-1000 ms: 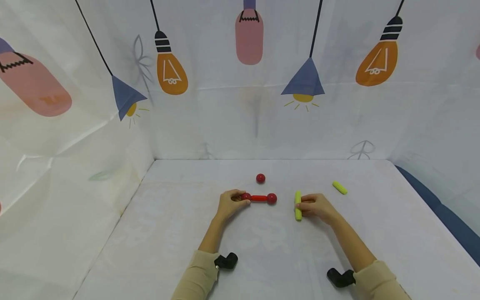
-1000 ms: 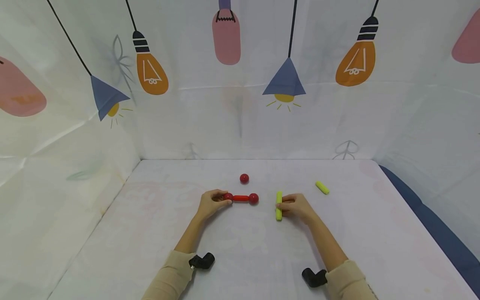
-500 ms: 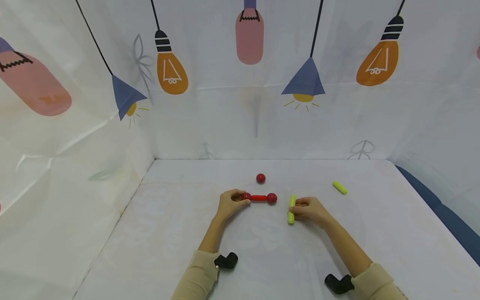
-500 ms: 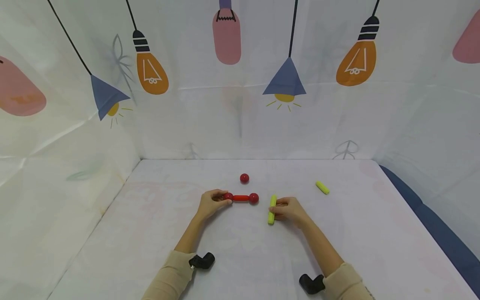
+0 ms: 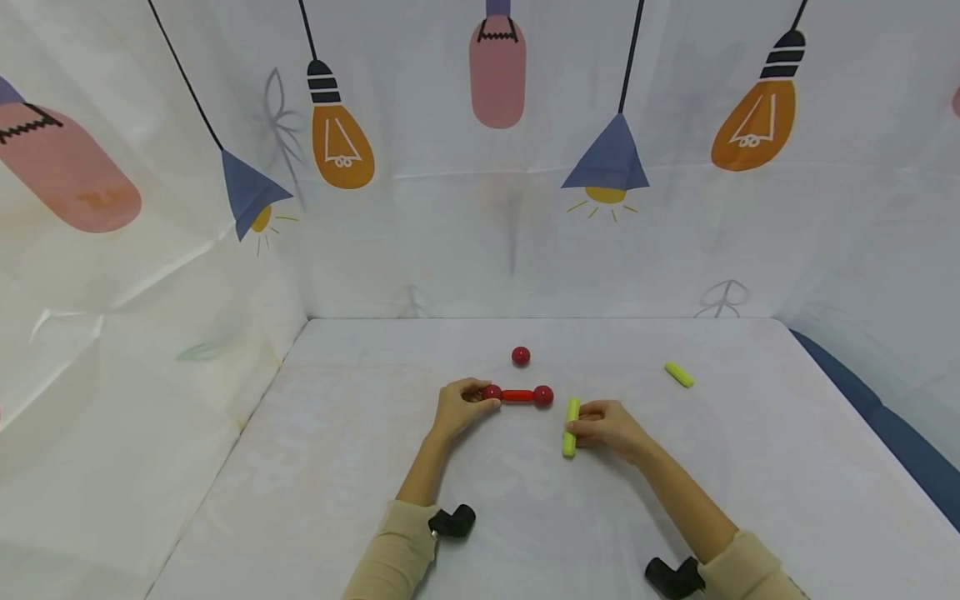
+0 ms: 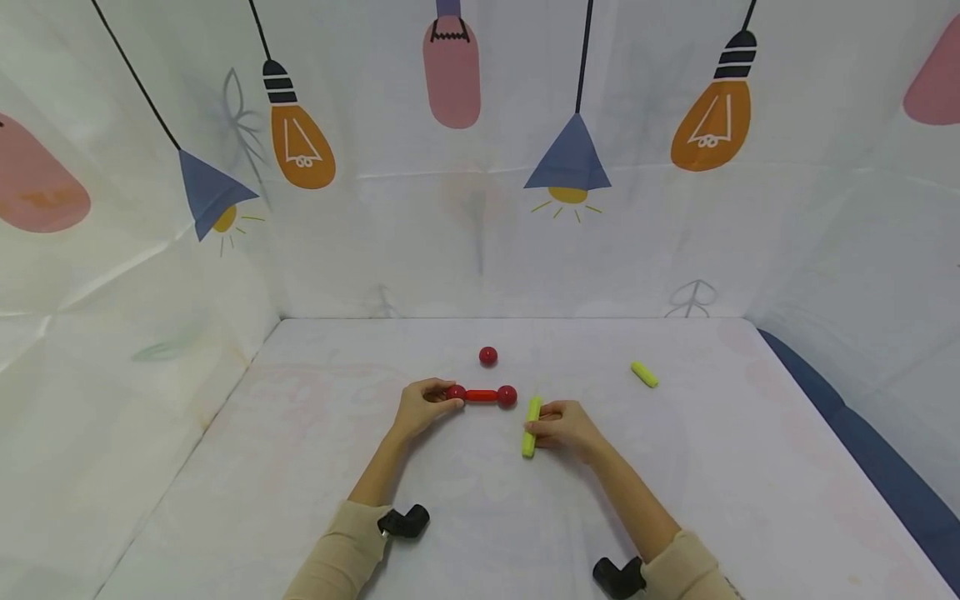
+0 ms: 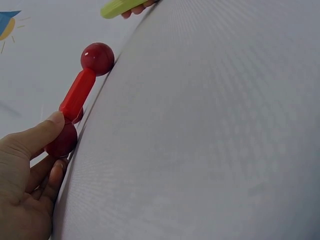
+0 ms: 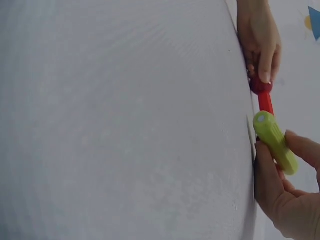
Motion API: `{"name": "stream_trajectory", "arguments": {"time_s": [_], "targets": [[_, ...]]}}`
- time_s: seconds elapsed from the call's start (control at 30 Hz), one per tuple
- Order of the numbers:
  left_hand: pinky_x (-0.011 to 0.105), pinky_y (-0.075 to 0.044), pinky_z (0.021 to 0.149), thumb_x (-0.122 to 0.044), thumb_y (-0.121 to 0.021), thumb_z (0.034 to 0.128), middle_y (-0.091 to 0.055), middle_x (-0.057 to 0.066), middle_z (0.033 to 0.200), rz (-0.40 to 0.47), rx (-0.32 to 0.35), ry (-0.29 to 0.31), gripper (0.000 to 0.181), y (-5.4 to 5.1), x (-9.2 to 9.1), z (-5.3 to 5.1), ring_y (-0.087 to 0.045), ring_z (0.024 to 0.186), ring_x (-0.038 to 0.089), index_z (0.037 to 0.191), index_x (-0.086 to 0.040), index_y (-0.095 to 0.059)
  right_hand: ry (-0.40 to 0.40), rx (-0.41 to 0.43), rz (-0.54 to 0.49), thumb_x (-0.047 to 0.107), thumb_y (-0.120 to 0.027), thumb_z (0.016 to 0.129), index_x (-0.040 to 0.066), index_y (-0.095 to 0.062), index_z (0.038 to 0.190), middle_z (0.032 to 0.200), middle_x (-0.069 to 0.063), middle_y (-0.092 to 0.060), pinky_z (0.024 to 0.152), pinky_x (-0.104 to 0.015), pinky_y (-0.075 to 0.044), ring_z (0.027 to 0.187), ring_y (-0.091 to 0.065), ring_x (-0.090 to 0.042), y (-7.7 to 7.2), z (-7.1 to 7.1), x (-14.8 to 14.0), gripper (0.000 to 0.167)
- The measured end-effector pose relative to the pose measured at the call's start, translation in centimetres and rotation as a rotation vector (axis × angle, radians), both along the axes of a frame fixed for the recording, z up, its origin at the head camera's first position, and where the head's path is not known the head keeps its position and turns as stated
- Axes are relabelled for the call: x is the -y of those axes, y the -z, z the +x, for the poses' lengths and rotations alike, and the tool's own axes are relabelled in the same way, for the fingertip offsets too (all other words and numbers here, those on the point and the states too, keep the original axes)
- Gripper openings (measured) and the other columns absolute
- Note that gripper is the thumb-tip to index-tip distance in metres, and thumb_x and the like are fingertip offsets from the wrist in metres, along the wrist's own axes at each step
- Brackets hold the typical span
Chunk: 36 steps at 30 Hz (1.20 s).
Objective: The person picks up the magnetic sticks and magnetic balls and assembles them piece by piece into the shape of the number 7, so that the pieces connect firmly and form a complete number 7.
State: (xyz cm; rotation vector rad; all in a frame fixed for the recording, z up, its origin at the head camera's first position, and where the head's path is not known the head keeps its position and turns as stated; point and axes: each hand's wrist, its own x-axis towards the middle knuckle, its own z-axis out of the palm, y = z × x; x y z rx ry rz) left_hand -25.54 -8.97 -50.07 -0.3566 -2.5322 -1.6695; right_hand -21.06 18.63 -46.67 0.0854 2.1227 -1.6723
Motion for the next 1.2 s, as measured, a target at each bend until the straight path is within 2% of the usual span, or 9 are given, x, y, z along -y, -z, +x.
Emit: {"name": "stream_trajectory", "arguments": {"time_s": [0.37, 0.67, 0.87, 1.03, 1.2], "targets": [[0.021, -0.049, 0.068, -0.016, -0.079, 0.0756, -0.069, 0.011, 0.093, 0.011, -0.008, 0.008, 0.031, -0.1, 0.0, 0.0, -0.059, 0.075, 0.014, 0.102, -0.001, -0.071, -0.035, -0.006, -0.076, 0.010, -0.070, 0.084, -0.020, -0.039, 0.125, 0.097, -0.015, -0.065, 0.079, -0.035, -0.054, 0.082, -0.064, -0.016, 0.0, 0.5, 1.2, 0.059], [0.022, -0.048, 0.068, -0.016, -0.079, 0.0756, -0.069, 0.011, 0.093, 0.010, -0.017, 0.011, 0.030, 0.0, 0.0, 0.0, -0.059, 0.075, 0.014, 0.101, -0.002, -0.071, -0.035, -0.007, -0.078, 0.010, -0.071, 0.083, -0.018, -0.040, 0.124, 0.096, -0.014, -0.065, 0.078, -0.036, -0.054, 0.081, -0.065, -0.017, 0.0, 0.8, 2.2, 0.058], [0.021, -0.048, 0.068, -0.016, -0.079, 0.0755, -0.068, 0.010, 0.092, 0.005, -0.009, 0.007, 0.031, 0.0, 0.1, 0.0, -0.058, 0.075, 0.015, 0.102, -0.003, -0.071, -0.051, -0.004, -0.134, 0.007, -0.070, 0.083, -0.020, -0.041, 0.120, 0.095, -0.015, -0.067, 0.077, -0.036, -0.054, 0.081, -0.066, -0.018, 0.3, 0.9, 3.0, 0.054], [0.021, -0.048, 0.068, -0.017, -0.079, 0.0754, -0.069, 0.010, 0.092, -0.005, -0.009, 0.002, 0.031, 0.0, 0.1, 0.0, -0.058, 0.075, 0.015, 0.102, -0.003, -0.071, -0.024, 0.000, -0.122, 0.008, -0.071, 0.083, -0.020, -0.042, 0.121, 0.096, -0.016, -0.067, 0.077, -0.036, -0.054, 0.081, -0.066, -0.019, 0.2, 1.2, 3.8, 0.055], [0.023, -0.049, 0.068, -0.017, -0.079, 0.0761, -0.068, 0.010, 0.093, -0.015, -0.006, 0.002, 0.032, 0.0, 0.1, 0.0, -0.058, 0.076, 0.015, 0.103, -0.003, -0.071, 0.038, 0.023, -0.100, 0.008, -0.070, 0.084, -0.018, -0.043, 0.122, 0.097, -0.017, -0.067, 0.077, -0.036, -0.054, 0.081, -0.066, -0.020, 0.1, 1.2, 4.5, 0.054]]}}
